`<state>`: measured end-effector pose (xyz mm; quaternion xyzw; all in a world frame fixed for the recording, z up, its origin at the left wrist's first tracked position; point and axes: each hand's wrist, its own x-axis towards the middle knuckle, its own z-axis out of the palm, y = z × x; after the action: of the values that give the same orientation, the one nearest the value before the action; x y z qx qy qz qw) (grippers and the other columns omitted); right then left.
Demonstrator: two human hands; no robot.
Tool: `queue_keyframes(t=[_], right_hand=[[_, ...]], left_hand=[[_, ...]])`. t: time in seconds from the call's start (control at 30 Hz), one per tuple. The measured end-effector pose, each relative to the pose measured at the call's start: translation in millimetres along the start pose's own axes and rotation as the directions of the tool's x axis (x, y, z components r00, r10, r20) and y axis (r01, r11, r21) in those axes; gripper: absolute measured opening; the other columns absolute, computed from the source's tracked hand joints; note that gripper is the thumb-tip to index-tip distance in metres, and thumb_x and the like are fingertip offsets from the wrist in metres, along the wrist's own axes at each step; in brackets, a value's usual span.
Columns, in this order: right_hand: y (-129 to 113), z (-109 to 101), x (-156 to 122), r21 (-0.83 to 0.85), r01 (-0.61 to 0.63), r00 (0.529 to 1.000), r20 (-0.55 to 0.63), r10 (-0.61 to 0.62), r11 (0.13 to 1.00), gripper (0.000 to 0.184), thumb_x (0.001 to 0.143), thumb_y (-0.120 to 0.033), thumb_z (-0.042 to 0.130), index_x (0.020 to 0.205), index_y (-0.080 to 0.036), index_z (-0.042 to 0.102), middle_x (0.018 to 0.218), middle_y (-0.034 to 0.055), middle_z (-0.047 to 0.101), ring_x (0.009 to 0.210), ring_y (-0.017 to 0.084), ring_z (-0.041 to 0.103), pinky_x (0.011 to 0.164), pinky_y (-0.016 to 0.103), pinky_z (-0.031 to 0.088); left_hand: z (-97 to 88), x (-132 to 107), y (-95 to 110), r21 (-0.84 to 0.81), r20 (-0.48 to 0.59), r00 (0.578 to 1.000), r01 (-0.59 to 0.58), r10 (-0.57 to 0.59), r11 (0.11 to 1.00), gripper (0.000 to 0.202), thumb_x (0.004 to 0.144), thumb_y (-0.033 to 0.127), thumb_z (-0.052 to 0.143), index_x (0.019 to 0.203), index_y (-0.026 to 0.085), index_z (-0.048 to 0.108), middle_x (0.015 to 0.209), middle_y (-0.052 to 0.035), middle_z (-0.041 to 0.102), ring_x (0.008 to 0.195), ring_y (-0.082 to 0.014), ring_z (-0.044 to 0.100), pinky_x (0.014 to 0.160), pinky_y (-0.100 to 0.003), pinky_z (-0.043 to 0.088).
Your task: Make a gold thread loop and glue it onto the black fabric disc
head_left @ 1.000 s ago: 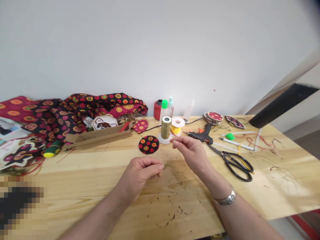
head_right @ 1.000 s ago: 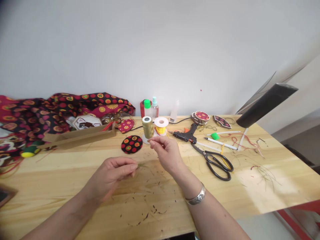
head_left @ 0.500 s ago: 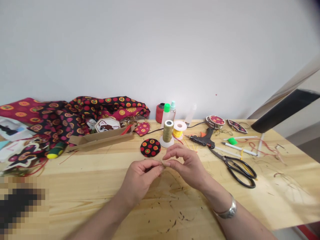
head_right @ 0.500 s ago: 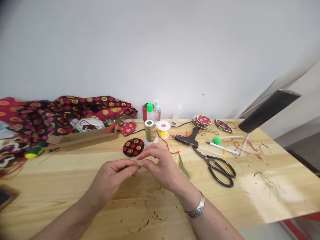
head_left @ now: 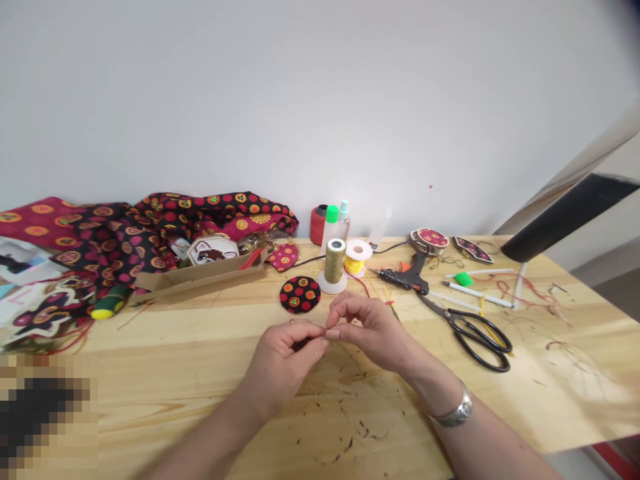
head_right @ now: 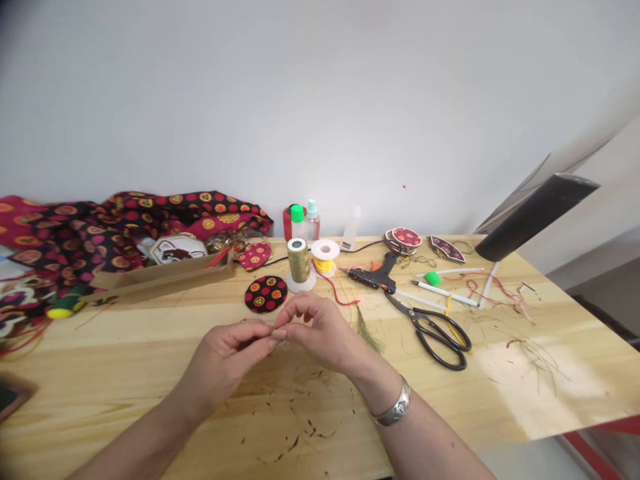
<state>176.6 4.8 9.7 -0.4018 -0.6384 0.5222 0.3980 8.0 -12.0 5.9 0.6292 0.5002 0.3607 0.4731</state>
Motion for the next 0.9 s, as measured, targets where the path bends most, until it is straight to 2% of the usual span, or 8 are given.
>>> queue_keyframes(t=[0.13, 0.23, 0.33, 0.4, 0.5, 0.57, 0.7, 0.9], right_hand=[[-1.4, -0.2, 0.0, -0.022, 0.016, 1.000, -0.011, -0.016, 1.000, 0.011, 0.072, -0.023, 0.070, 0.068, -0.019, 0.060, 0.073, -0.0028, 0.056, 0.071, 0.010, 0.051, 0.070, 0.024, 0.040], [-4.0, -1.4, -0.3, 0.026, 0.052, 0.999, -0.015, -0.052, 0.998, 0.013, 0.075, -0.027, 0.067, 0.068, -0.018, 0.060, 0.074, -0.0017, 0.056, 0.071, 0.011, 0.051, 0.070, 0.025, 0.041], [-5.9, -2.5, 0.4, 0.068, 0.075, 0.992, -0.108, -0.067, 0.995, 0.015, 0.080, -0.032, 0.060, 0.074, -0.018, 0.063, 0.080, 0.0010, 0.060, 0.078, 0.013, 0.053, 0.074, 0.027, 0.043], [-5.3, -2.2, 1.3, 0.068, 0.027, 0.991, -0.135, -0.018, 0.997, 0.017, 0.081, -0.034, 0.058, 0.083, -0.019, 0.065, 0.086, 0.0026, 0.063, 0.082, 0.014, 0.055, 0.077, 0.029, 0.043], [-1.6, -0.1, 2.5, 0.120, -0.083, 0.995, -0.042, 0.089, 0.989, 0.019, 0.077, -0.033, 0.063, 0.089, -0.018, 0.067, 0.086, 0.0030, 0.066, 0.079, 0.014, 0.058, 0.075, 0.029, 0.045], [1.2, 1.6, 3.1, 0.165, -0.117, 0.993, 0.002, 0.118, 0.979, 0.017, 0.072, -0.030, 0.067, 0.084, -0.018, 0.068, 0.081, 0.0018, 0.067, 0.073, 0.013, 0.058, 0.071, 0.028, 0.046], [4.4, 3.3, 3.6, 0.171, -0.152, 0.988, -0.014, 0.157, 0.973, 0.014, 0.069, -0.029, 0.070, 0.070, -0.016, 0.065, 0.067, -0.0010, 0.063, 0.061, 0.010, 0.053, 0.062, 0.025, 0.043], [3.8, 3.5, 2.3, 0.116, -0.207, 0.977, -0.022, 0.211, 0.971, 0.019, 0.073, -0.032, 0.066, 0.069, -0.014, 0.060, 0.062, -0.0017, 0.059, 0.056, 0.008, 0.047, 0.055, 0.023, 0.036]], left_hand=[[0.5, -1.1, 1.1, 0.015, -0.022, 1.000, 0.009, -0.008, 1.000, 0.014, 0.072, 0.023, 0.062, 0.065, 0.020, 0.074, 0.058, 0.0004, 0.060, 0.057, -0.0138, 0.047, 0.053, -0.024, 0.035], [-0.5, -0.7, 2.7, -0.017, -0.043, 0.998, 0.050, -0.051, 0.999, 0.014, 0.070, 0.025, 0.063, 0.062, 0.019, 0.072, 0.057, 0.0007, 0.059, 0.057, -0.0139, 0.048, 0.054, -0.023, 0.037], [-2.6, 0.7, 3.5, -0.044, -0.066, 0.992, 0.104, -0.107, 0.994, 0.015, 0.070, 0.028, 0.063, 0.060, 0.019, 0.070, 0.057, 0.0012, 0.059, 0.059, -0.0140, 0.049, 0.057, -0.023, 0.038], [-3.8, 1.6, 3.2, -0.053, -0.066, 0.990, 0.122, -0.125, 0.991, 0.016, 0.070, 0.029, 0.063, 0.059, 0.019, 0.068, 0.058, 0.0015, 0.060, 0.059, -0.0138, 0.049, 0.058, -0.023, 0.039], [-4.2, 2.0, 2.4, -0.065, -0.048, 0.991, 0.119, -0.123, 0.991, 0.017, 0.071, 0.030, 0.062, 0.060, 0.019, 0.068, 0.058, 0.0018, 0.059, 0.060, -0.0135, 0.049, 0.059, -0.023, 0.039], [-3.8, 1.7, 2.1, -0.075, -0.044, 0.992, 0.115, -0.119, 0.991, 0.017, 0.071, 0.030, 0.062, 0.060, 0.019, 0.067, 0.058, 0.0019, 0.058, 0.061, -0.0134, 0.049, 0.059, -0.023, 0.038], [-2.6, 0.9, 1.5, -0.082, -0.060, 0.991, 0.118, -0.123, 0.990, 0.018, 0.071, 0.031, 0.063, 0.058, 0.018, 0.066, 0.057, 0.0022, 0.057, 0.060, -0.0127, 0.047, 0.058, -0.023, 0.038], [-1.6, 0.7, -2.4, -0.129, -0.096, 0.986, 0.120, -0.133, 0.984, 0.016, 0.072, 0.032, 0.063, 0.065, 0.019, 0.070, 0.061, 0.0016, 0.061, 0.063, -0.0131, 0.050, 0.060, -0.023, 0.039]])
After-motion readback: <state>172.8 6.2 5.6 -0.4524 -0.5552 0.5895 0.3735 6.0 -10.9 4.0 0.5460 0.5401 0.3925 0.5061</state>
